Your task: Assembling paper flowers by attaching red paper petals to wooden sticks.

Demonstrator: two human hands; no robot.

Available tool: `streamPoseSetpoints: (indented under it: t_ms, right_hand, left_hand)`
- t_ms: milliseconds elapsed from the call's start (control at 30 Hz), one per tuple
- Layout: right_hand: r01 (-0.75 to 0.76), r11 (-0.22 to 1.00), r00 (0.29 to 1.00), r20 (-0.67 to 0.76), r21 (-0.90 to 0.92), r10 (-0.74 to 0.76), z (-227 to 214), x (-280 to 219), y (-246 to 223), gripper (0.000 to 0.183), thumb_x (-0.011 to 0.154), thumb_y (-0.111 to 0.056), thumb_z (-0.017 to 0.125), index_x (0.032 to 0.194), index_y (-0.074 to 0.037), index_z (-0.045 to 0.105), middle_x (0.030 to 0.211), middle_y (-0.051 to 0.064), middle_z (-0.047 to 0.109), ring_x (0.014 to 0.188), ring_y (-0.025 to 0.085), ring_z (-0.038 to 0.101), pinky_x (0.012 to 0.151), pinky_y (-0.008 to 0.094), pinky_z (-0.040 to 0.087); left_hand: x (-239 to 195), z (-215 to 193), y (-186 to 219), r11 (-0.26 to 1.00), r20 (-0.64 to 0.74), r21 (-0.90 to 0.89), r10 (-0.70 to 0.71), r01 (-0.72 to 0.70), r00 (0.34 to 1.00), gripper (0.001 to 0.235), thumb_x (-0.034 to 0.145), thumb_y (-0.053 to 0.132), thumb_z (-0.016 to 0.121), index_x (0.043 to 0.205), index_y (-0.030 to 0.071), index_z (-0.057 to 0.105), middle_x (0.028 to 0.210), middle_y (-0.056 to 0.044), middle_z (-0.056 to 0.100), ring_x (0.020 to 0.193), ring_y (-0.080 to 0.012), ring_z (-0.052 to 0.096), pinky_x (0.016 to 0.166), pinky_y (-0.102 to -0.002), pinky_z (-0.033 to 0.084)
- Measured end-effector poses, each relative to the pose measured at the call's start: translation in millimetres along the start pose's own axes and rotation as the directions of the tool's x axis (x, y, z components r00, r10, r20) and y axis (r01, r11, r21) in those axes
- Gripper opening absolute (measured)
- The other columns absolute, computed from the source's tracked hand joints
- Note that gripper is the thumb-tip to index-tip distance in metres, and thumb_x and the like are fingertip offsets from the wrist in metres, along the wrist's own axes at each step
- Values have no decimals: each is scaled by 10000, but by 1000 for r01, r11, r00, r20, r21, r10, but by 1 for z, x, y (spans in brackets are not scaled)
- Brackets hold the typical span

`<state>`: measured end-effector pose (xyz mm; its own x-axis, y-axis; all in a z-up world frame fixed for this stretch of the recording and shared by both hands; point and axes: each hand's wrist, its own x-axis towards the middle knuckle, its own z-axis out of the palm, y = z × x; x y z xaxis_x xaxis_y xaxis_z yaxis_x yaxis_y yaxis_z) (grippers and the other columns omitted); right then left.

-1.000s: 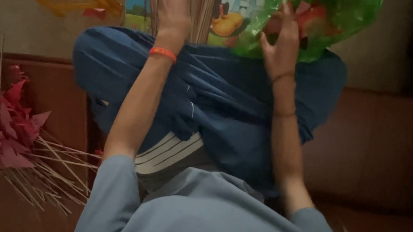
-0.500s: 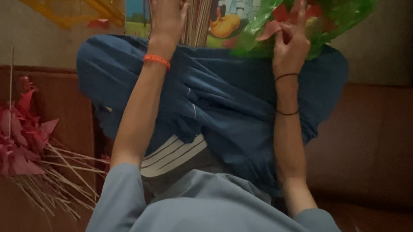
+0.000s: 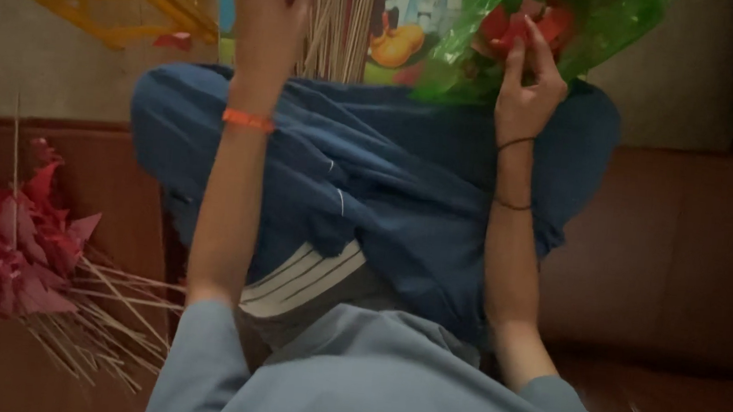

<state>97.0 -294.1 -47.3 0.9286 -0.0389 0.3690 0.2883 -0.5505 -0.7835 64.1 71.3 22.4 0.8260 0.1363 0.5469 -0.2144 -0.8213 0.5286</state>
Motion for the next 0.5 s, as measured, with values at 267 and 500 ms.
streamPoseSetpoints:
  t_ms: [267,500]
  right_hand:
    - [-192,967,981,9,168,193,-11,7,-47,508,1058,-144,667,1524,-78,475,882,146,752,668,197,615,632,324,527]
    - [58,903,998,4,426,-67,-5,2,-4,251,1112,-118,657,1360,-81,653,1121,130,793,1038,206,789,853,335,651]
  left_hand:
    - [7,-75,65,976,329,101,150,-192,932,172,1123,118,627,1245,33,714,954,-159,669,771,-303,678,645,-412,543]
    - [2,-52,84,950,437,180,154,-254,886,183,1035,76,618,1189,23,703,941,-141,681,821,-320,706,683,-432,573]
